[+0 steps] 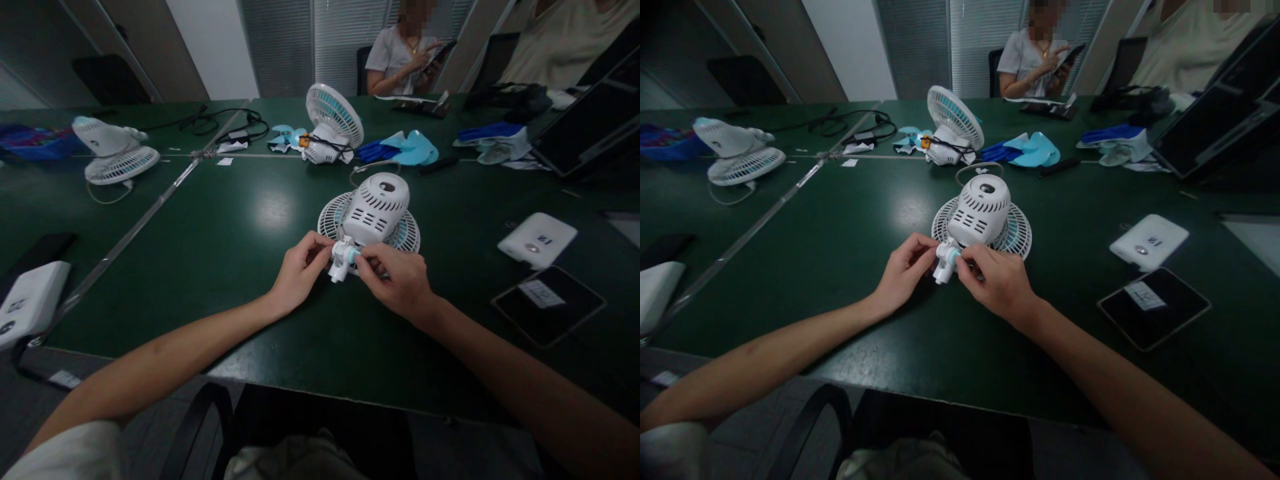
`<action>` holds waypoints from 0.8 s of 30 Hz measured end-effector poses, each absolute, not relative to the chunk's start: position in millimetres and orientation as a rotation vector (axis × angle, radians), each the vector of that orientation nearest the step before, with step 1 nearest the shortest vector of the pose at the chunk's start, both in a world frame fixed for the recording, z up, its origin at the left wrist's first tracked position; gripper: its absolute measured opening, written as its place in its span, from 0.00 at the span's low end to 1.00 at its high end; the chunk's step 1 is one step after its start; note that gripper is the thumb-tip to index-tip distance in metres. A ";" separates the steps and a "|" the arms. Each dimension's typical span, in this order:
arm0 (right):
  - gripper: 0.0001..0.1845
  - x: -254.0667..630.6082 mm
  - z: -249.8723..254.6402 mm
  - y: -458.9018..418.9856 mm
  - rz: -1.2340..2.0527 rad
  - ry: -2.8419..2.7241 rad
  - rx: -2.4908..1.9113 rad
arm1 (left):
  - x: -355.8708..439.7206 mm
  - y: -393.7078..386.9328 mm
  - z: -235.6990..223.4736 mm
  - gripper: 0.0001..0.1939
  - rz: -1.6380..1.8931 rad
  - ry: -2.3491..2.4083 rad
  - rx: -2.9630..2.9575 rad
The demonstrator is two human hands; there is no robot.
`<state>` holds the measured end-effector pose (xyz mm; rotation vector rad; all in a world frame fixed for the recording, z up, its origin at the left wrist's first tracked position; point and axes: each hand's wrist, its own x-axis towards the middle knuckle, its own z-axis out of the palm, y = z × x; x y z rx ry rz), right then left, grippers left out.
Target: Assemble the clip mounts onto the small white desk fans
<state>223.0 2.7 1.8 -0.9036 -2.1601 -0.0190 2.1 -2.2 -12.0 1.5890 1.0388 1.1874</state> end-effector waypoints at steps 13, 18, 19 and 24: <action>0.15 224.9 5.0 1.7 0.003 -2.101 -0.893 | 4.2 -12.7 4.4 0.25 1.067 1.042 2.144; 0.18 224.9 4.4 -0.7 0.144 -2.027 -0.926 | -0.9 -5.3 17.2 0.20 0.884 1.146 2.350; 0.18 224.6 3.7 -1.4 0.159 -2.037 -0.899 | -2.9 -2.1 18.1 0.19 0.892 1.157 2.340; 0.14 227.3 0.8 -2.7 0.098 -2.084 -0.744 | -17.4 21.6 17.2 0.12 0.984 1.214 2.292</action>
